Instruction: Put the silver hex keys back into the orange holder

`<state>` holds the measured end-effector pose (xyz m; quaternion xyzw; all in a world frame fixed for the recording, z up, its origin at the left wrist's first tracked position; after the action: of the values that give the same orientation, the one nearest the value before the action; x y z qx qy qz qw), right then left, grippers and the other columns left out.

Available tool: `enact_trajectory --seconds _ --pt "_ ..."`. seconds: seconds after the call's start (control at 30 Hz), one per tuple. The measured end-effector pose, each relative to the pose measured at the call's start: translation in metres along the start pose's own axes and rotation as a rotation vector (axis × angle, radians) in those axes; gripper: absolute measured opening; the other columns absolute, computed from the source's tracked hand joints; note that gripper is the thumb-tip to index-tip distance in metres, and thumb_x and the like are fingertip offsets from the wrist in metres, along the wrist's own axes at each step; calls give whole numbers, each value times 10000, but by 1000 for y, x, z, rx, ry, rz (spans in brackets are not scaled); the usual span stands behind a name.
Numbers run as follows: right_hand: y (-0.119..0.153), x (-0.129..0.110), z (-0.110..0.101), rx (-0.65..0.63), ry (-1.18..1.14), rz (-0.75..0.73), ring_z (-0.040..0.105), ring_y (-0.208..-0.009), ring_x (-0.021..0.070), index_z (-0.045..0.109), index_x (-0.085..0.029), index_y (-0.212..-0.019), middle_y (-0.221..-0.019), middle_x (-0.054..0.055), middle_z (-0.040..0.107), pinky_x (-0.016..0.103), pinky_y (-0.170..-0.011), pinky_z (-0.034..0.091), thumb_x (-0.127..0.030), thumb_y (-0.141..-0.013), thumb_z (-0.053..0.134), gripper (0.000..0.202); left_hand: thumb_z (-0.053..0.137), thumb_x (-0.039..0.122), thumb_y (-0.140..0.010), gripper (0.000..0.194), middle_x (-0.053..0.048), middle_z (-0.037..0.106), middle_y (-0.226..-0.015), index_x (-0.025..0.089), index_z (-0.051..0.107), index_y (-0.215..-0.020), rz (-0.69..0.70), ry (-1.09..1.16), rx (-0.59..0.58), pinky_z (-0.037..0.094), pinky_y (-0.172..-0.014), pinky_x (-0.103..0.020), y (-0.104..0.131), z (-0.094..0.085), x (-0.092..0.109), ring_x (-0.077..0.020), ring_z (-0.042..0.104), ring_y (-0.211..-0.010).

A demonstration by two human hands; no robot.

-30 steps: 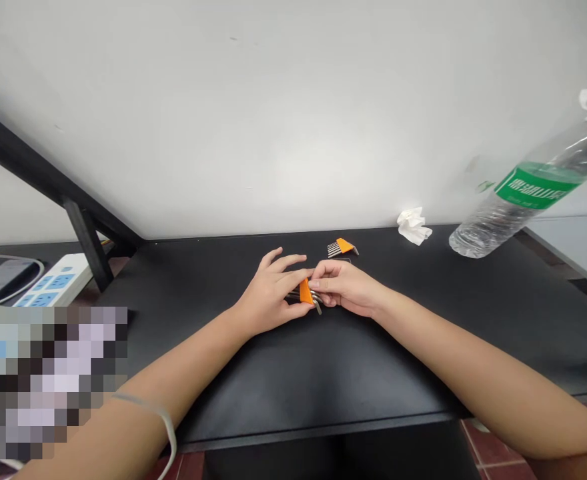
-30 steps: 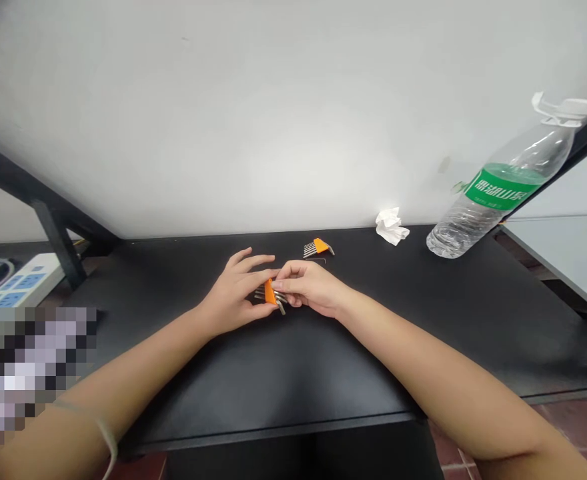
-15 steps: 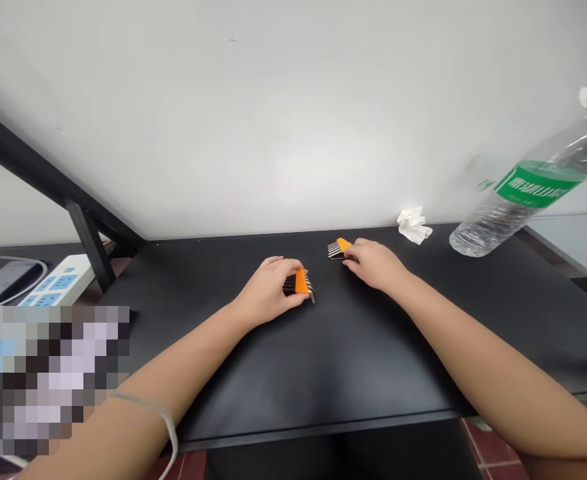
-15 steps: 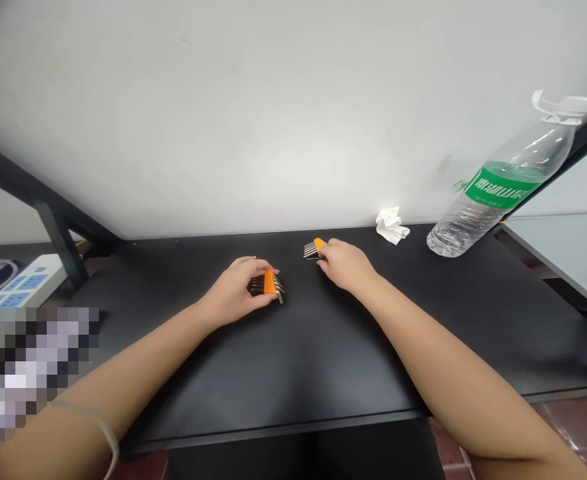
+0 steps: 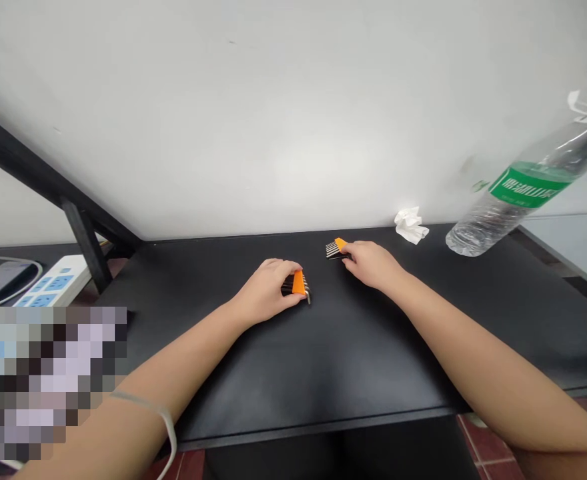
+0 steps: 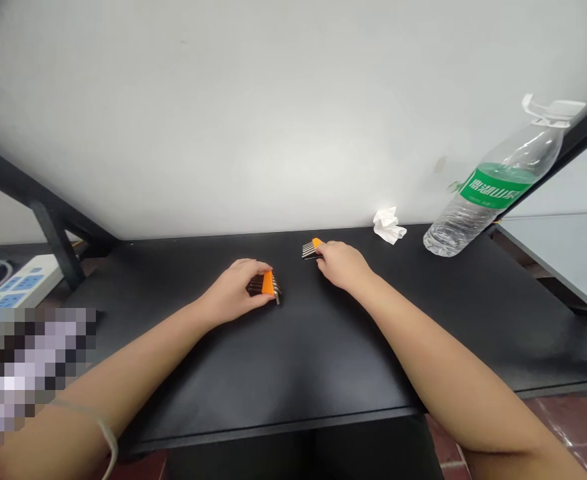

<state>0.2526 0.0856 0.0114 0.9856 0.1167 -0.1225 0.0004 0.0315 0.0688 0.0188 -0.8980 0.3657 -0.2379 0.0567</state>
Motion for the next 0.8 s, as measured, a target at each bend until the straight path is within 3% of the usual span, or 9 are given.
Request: enact_trajectory --seconds 0.1,0.2,0.33,0.47,0.6,0.8 --pt "-2 -1 1 -29 52 10 648 -863 220 695 -194 -906 -1010 109 714 295 -677 400 -177 -959 528 176 764 335 -795 426 -74 735 -1140 225 628 -1183 9 -1 -8 537 -1010 -466 0 1 0 -297 666 -1127" --pt "1 -9 5 -119 22 60 621 -697 192 642 -196 -735 -827 75 701 285 -577 354 -157 -877 595 155 760 329 -803 420 -74 727 -1154 219 620 -1183 25 3 -2 514 -1041 -468 -1 0 1 -283 671 -1116" --pt "10 -26 12 -206 -40 44 562 -577 173 602 -208 -683 -716 44 671 282 -522 322 -167 -774 677 125 759 321 -801 423 -74 710 -1199 220 624 -1189 36 22 -5 491 -1069 -472 -1 0 2 -275 656 -1150" --pt "16 -47 10 -97 -63 -102 540 -609 161 567 -209 -708 -781 40 677 281 -542 312 -141 -773 632 114 757 318 -799 414 -77 702 -1233 229 640 -1187 48 31 9 482 -1083 -468 -1 -2 3 -281 633 -1213" --pt "21 -64 2 14 -228 -271 531 -661 141 535 -207 -758 -752 3 630 255 -597 332 -90 -802 583 134 770 329 -779 417 -83 711 -1231 230 656 -1167 60 10 44 488 -1084 -474 0 -3 3 -297 640 -1218" --pt "24 -72 -4 88 -271 -358 504 -686 132 513 -200 -759 -741 -11 567 250 -639 341 -67 -841 556 161 782 347 -777 428 -91 713 -1229 224 649 -1165 80 2 44 484 -1087 -478 0 -1 4 -299 645 -1216"
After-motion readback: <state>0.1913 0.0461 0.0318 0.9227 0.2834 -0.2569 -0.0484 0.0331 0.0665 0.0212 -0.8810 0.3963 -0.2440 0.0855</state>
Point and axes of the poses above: each hand's wrist, its own y-axis away from the middle knuckle, its own z-axis out of the palm, x = y × z, the point moved 7 cm from there along -y, towards the middle knuckle
